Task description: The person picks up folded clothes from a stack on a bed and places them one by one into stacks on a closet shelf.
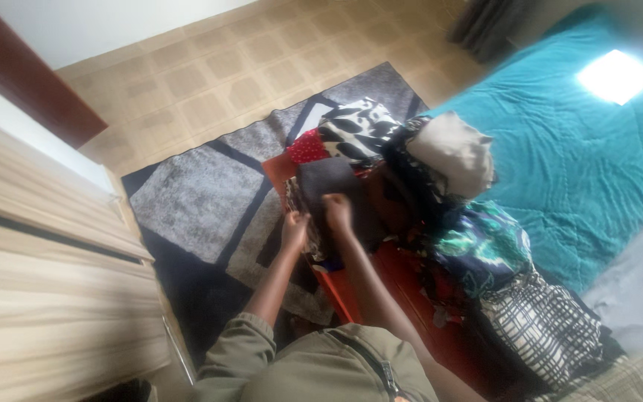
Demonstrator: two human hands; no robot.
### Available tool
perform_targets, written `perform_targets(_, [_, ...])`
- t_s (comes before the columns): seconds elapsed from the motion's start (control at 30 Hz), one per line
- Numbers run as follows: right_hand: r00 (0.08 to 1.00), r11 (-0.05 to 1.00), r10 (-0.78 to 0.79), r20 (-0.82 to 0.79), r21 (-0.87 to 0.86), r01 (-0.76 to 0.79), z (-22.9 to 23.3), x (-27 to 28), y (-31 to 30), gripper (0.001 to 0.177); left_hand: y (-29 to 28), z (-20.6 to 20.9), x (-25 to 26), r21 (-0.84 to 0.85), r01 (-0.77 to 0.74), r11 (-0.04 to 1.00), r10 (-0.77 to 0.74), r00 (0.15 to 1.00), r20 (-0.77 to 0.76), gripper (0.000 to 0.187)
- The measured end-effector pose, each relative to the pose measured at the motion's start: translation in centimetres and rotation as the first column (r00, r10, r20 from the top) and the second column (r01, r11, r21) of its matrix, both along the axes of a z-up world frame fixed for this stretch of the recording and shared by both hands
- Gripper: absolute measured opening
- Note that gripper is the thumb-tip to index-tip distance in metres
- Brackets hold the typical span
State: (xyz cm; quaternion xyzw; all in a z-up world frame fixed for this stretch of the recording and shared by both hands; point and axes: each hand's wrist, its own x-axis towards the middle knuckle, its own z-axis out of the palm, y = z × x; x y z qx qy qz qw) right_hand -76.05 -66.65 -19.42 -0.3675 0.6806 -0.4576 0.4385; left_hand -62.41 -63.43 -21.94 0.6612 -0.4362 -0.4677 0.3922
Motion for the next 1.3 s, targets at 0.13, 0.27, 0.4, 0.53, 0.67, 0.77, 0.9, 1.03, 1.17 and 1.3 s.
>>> perform_targets(0.13, [0.981,0.967,-0.021,-0.191,0.247,0.069,-3.0,-7.6,1.0,0.051,1.8,1.3,-0.6,0.264,0.086,0.961,-0.074,0.996,-0.058,0.046])
perform_targets(0.27, [0.946,0.966,0.01,-0.325,0.246,0.074,-3.3,-10.4,1.9,0.059,2.5,3.5,-1.6,0.296,0.173,0.94,-0.129,0.978,-0.164,0.045])
perform_targets(0.4, [0.937,0.939,0.047,-0.345,0.335,0.076,-3.1,-10.8,2.1,0.073,3.2,4.2,-2.6,0.342,0.075,0.937,-0.06,0.997,-0.054,0.044])
perform_targets(0.53, [0.961,0.898,0.111,-0.252,0.44,0.012,-2.8,-11.6,2.5,0.091,3.2,3.2,-3.2,0.288,0.112,0.951,-0.101,0.994,-0.052,0.046])
perform_targets(0.67, [0.93,0.918,0.206,-0.306,0.389,-0.076,-2.8,-12.3,3.2,0.102,3.0,2.3,-3.6,0.25,0.145,0.957,-0.113,0.984,-0.138,0.052])
perform_targets(0.77, [0.961,0.859,0.199,-0.195,0.507,-0.075,-2.6,-13.1,3.5,0.102,3.1,3.0,-3.7,0.281,0.217,0.935,-0.157,0.963,-0.221,0.057])
perform_targets(0.9, [0.984,0.917,0.176,-0.019,0.366,-0.157,-2.1,-14.4,4.4,0.107,3.1,4.7,-4.3,0.36,0.206,0.91,-0.169,0.977,-0.13,0.084])
perform_targets(1.03, [0.987,0.925,0.162,-0.016,0.35,-0.146,-1.6,-15.0,5.3,0.104,2.6,6.1,-4.8,0.478,0.158,0.864,-0.011,0.955,-0.296,0.094])
perform_targets(1.17, [0.98,0.912,0.1,-0.174,0.41,-0.02,-1.4,-14.4,5.5,0.091,1.8,4.4,-4.9,0.607,0.133,0.783,0.224,0.851,-0.474,0.089])
perform_targets(1.3, [0.918,0.893,-0.39,-0.071,0.216,0.396,-0.9,-10.7,8.7,0.091,1.5,2.7,-5.1,0.634,0.128,0.762,0.33,0.767,-0.551,0.084])
